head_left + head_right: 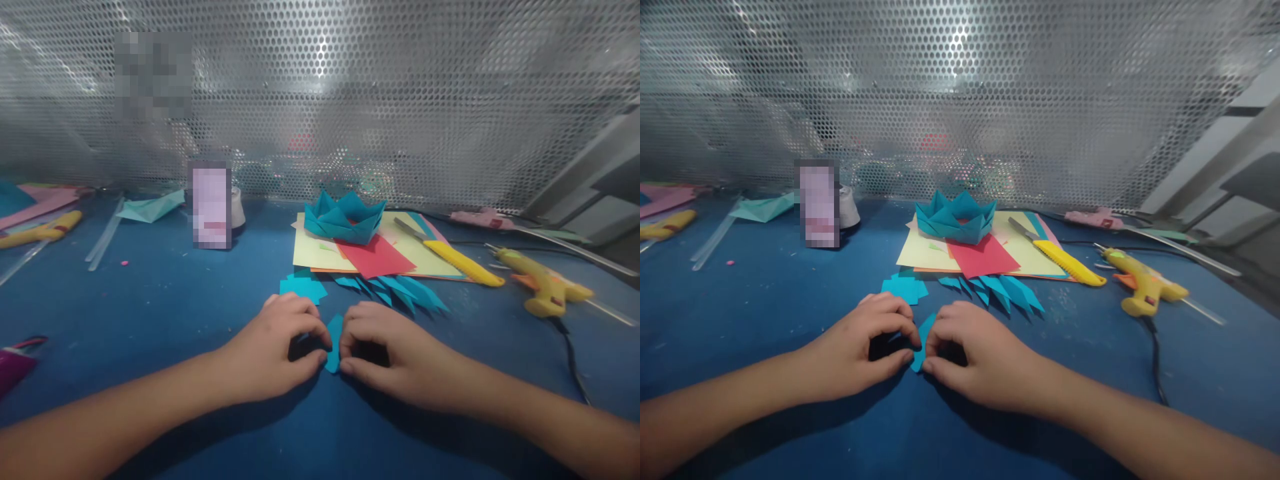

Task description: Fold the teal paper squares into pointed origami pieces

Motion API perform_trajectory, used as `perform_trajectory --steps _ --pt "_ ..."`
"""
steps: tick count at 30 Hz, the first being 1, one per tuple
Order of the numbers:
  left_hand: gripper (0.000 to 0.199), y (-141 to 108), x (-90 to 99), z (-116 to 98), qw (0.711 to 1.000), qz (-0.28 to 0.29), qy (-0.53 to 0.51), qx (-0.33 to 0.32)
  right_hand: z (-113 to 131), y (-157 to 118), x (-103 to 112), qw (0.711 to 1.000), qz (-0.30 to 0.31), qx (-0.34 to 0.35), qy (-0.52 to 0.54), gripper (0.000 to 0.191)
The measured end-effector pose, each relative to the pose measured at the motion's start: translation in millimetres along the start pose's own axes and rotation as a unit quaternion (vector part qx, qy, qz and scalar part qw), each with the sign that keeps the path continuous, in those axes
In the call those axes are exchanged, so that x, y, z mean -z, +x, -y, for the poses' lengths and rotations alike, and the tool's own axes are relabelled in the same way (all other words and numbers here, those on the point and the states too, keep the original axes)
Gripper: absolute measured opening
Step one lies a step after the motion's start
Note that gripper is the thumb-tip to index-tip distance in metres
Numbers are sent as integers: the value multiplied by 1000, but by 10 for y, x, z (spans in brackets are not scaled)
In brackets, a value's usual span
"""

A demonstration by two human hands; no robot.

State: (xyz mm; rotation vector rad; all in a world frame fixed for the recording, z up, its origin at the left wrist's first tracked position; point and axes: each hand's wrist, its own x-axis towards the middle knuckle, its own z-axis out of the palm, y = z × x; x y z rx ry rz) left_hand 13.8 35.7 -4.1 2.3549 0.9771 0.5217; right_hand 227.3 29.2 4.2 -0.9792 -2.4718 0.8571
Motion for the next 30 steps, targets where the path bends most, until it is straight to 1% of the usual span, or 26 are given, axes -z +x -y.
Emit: perform_trajectory --steps 4,8,16,26,30 --pt "7 5 6 -22 1000 2 0 7 13 18 -41 999 -15 -29 -33 10" --pt "7 6 7 -25 1000 7 1 17 11 37 -74 998 -27 -41 -41 11" --pt "4 9 6 -49 1000 11 -3 26 4 33 -90 998 -37 -42 -41 12" --pt "9 14 -1 -69 999 12 -8 33 21 47 -108 997 -48 -47 -46 15" --pt "4 -1 1 -92 999 14 -6 42 12 42 -113 997 -46 -47 -44 16"
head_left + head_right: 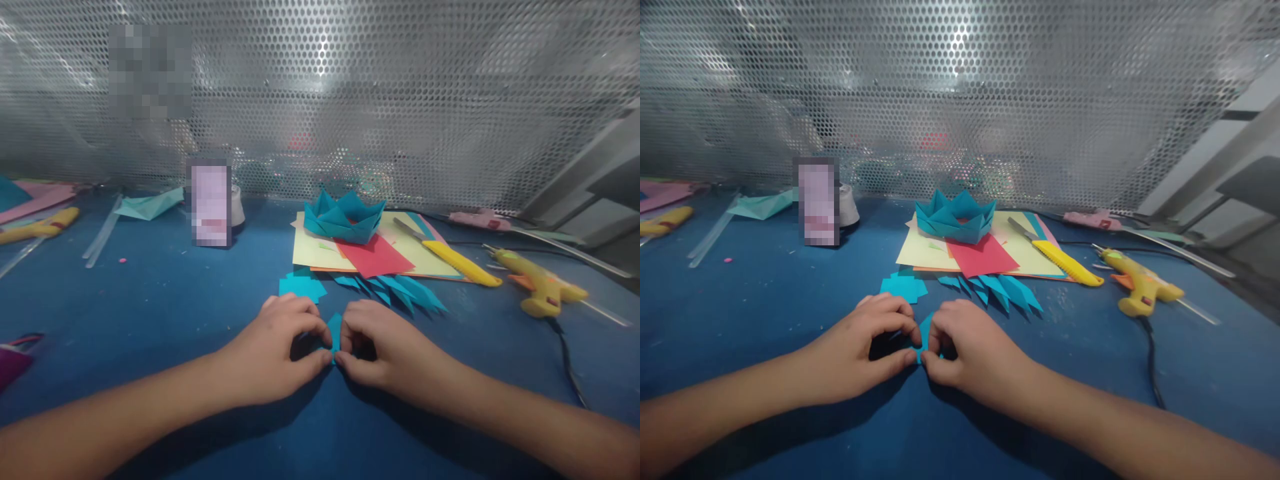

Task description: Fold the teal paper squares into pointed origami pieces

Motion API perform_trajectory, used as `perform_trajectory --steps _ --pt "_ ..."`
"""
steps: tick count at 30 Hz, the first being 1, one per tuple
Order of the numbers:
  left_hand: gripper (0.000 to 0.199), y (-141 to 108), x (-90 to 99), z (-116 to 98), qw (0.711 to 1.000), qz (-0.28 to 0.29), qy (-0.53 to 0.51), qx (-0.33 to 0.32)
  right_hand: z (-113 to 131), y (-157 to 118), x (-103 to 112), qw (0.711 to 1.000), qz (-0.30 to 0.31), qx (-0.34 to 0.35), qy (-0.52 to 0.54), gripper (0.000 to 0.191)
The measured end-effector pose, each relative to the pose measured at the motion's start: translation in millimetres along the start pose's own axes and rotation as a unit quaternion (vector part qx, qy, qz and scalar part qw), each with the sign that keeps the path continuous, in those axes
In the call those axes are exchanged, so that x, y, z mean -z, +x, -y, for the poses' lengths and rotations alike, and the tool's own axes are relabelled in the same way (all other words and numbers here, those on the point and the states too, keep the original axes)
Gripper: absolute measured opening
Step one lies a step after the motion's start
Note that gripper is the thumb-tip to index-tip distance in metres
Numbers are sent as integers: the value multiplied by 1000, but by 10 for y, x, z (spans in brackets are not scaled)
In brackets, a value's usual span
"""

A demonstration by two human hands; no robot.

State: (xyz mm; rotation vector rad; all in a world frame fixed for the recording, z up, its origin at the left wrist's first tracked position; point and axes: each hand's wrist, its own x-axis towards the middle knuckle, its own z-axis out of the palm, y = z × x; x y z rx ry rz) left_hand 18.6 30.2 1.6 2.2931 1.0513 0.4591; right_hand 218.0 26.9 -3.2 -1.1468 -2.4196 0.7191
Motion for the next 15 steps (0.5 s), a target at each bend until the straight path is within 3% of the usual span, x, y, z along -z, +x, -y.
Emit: perform_trajectory --steps 15 --pt "7 2 -11 -11 1000 2 6 3 1 9 25 1000 15 -6 11 17"
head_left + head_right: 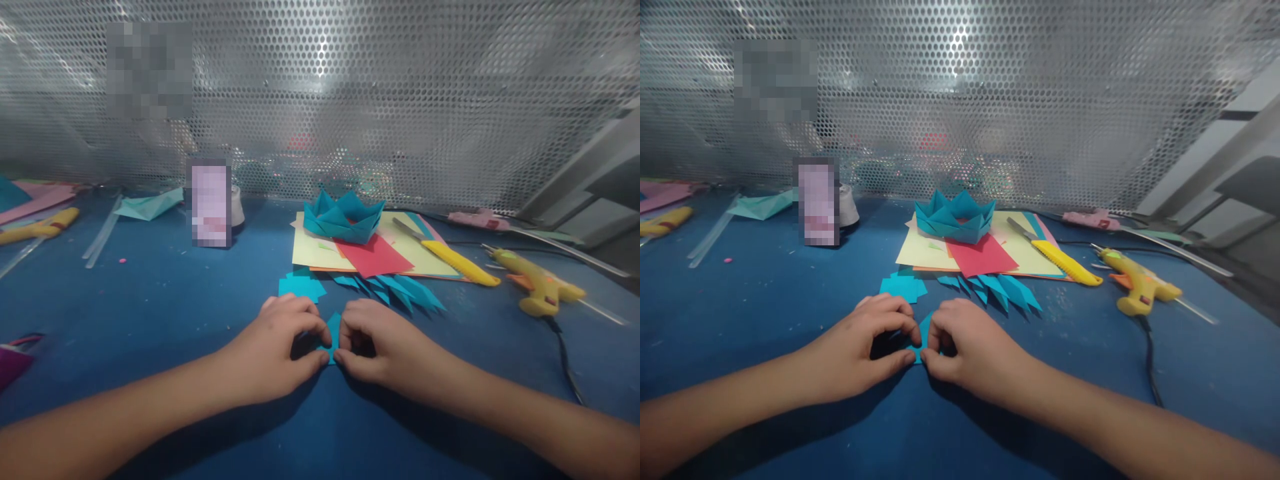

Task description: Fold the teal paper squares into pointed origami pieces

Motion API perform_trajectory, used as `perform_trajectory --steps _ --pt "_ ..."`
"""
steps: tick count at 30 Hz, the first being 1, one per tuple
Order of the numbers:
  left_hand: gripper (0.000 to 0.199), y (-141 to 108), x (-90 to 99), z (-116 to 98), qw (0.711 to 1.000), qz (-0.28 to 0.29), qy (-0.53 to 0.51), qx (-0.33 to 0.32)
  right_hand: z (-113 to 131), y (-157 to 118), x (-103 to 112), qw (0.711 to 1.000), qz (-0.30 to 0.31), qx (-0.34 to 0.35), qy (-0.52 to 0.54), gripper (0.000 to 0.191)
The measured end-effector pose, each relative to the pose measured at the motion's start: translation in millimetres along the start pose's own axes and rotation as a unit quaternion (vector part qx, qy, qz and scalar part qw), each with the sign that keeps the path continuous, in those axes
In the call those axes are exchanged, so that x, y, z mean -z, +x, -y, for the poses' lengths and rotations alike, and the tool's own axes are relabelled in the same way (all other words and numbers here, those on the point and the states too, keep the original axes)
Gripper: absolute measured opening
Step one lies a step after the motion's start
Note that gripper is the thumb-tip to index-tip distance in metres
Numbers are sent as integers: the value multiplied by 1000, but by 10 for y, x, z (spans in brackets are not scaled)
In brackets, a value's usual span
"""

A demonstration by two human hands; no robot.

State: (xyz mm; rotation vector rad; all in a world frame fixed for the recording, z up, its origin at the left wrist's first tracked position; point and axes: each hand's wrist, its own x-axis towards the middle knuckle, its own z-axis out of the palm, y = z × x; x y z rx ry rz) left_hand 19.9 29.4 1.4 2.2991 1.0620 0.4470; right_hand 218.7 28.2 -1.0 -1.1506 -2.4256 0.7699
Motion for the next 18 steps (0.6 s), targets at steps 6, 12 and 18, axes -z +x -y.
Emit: perform_trajectory --steps 6,12,18 --pt "8 -2 -3 3 1000 2 6 6 -6 8 0 1000 1 -2 1 17" --pt "9 -12 -19 -16 1000 -5 13 8 4 8 8 1000 4 -1 0 18" --pt "11 -29 -30 -9 1000 1 31 5 40 -2 56 998 23 -52 37 19"
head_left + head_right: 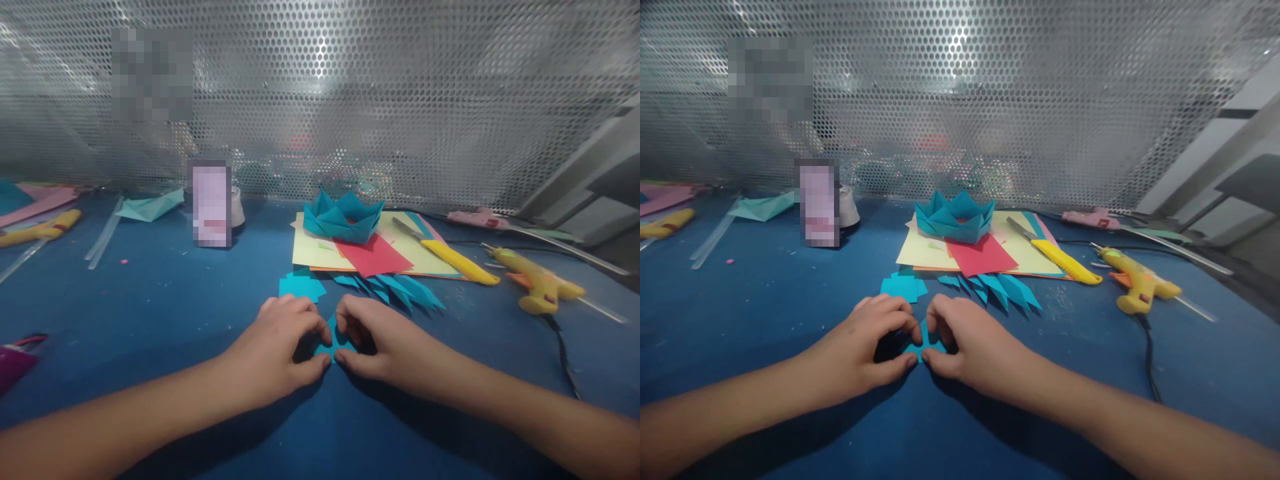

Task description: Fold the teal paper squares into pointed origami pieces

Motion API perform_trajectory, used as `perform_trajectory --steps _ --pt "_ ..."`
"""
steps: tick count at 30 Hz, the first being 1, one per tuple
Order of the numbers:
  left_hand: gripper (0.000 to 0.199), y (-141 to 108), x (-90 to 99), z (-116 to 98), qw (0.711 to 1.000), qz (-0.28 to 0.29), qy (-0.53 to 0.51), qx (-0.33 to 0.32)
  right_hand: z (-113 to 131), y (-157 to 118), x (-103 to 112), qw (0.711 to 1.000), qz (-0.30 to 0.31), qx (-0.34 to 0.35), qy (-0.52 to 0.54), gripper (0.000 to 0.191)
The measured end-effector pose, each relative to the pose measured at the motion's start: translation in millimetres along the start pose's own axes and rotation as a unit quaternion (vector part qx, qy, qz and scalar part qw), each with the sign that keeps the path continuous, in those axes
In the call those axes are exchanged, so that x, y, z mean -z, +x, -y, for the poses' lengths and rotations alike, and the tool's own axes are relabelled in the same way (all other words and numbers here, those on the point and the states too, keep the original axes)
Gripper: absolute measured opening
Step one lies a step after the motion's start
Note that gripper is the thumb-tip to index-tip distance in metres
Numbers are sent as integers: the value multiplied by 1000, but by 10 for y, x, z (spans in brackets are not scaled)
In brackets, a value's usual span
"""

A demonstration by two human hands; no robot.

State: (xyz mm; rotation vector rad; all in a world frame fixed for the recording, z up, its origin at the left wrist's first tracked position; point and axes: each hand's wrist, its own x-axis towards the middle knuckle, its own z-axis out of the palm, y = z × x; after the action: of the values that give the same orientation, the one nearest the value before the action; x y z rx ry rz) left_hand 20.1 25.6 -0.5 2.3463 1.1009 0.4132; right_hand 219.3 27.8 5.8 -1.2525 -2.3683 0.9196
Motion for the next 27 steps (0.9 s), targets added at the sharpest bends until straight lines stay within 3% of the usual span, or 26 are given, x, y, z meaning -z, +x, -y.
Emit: perform_trajectory --steps 10,16,22,27 --pt "11 -3 -8 -22 1000 6 25 -15 -22 2 38 999 30 -22 30 22" --pt "13 -39 -26 -37 988 -48 120 -87 -14 -9 78 999 41 -18 20 20" --pt "22 -117 -64 -96 957 -77 207 -190 -74 -48 67 997 14 75 -23 40" --pt "20 -127 -95 -152 942 -114 234 -214 -132 -20 50 988 -34 141 -60 18"
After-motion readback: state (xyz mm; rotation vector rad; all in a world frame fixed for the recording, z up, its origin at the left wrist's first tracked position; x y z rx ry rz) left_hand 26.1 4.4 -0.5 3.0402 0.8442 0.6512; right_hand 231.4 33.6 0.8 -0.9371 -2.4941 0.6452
